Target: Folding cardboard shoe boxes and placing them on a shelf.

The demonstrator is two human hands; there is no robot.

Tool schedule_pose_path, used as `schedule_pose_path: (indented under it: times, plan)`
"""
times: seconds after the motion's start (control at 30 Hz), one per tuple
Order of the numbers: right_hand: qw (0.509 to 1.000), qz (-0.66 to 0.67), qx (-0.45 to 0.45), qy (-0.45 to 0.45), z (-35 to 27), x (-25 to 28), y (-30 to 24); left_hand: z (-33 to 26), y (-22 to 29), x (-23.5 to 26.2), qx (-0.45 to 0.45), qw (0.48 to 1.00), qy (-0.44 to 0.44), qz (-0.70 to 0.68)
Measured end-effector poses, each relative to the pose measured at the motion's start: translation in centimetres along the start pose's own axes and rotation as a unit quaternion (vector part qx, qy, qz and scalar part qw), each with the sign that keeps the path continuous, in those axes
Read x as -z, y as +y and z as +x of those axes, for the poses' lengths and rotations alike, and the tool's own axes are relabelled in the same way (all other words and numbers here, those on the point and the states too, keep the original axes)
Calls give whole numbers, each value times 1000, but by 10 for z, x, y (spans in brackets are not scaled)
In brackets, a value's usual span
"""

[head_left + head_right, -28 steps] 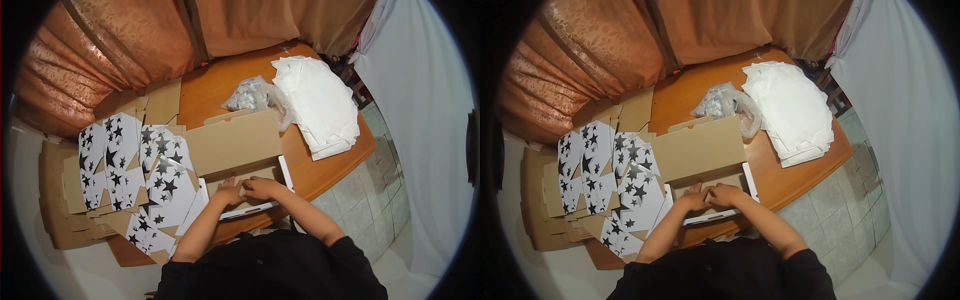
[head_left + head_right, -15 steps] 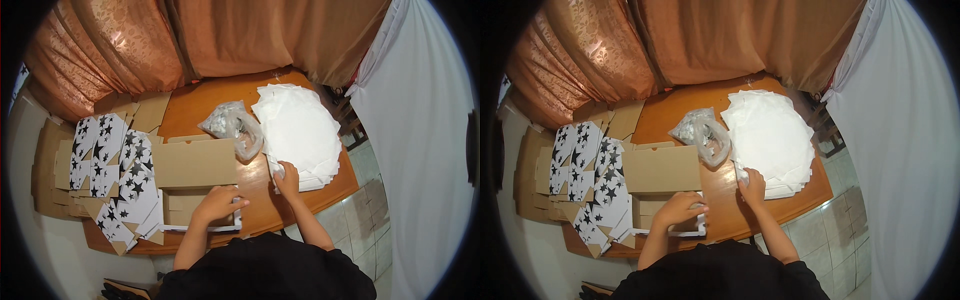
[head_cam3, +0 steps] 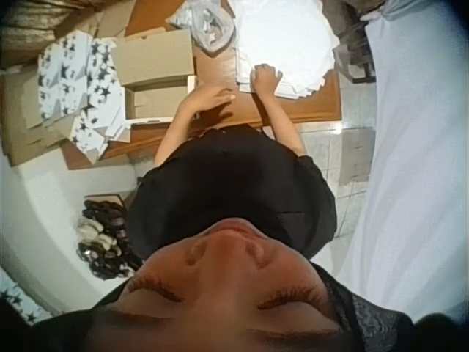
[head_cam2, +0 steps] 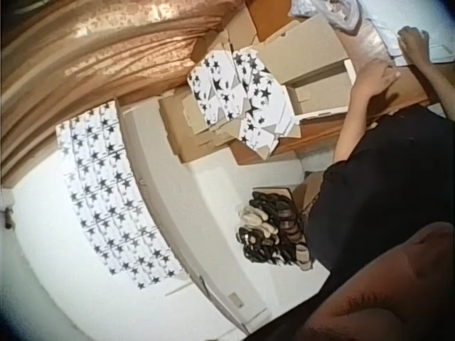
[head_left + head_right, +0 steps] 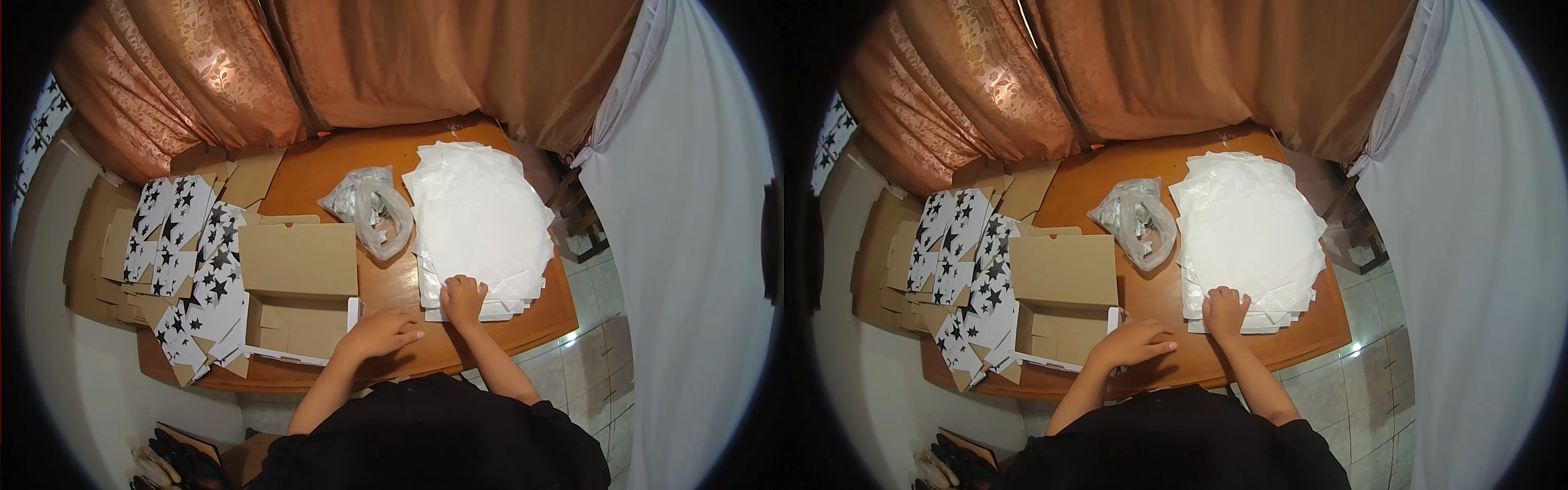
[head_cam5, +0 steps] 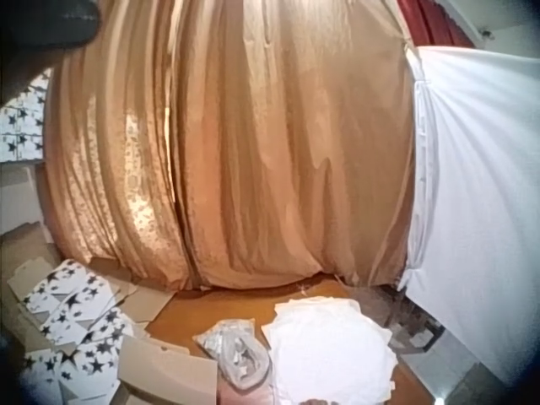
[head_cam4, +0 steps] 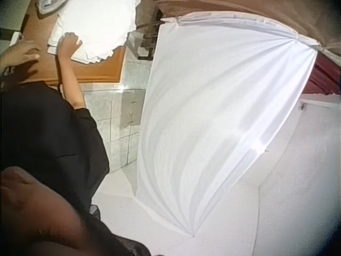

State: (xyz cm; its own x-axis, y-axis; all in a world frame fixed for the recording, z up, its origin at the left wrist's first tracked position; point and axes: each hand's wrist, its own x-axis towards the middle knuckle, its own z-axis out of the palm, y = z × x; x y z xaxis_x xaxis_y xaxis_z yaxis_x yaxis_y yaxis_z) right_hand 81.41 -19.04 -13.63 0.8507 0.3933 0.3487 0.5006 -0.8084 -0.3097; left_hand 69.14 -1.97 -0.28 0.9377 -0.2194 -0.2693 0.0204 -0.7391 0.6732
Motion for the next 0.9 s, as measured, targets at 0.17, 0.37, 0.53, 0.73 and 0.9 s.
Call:
schedule_pose_path:
  times: [0.17, 0.37, 0.53, 0.73, 0.9]
  plan:
    - [1000, 8, -8, -10, 0, -2, 3, 19, 6, -17, 4, 1000, -26, 9]
    - [989, 97, -108, -22, 2, 15, -4, 43, -10, -35, 19, 994, -69, -84]
    - [975, 196, -107, 15, -5, 32, -6, 72, -23, -56, 31, 989, 137, -46]
    - [959, 271, -69, 48, -12, 68, -8, 96, -13, -37, -120, 914, 357, 152]
    - [965, 249, -48, 64, -24, 75, 6, 116, -19, -17, -234, 895, 301, 234]
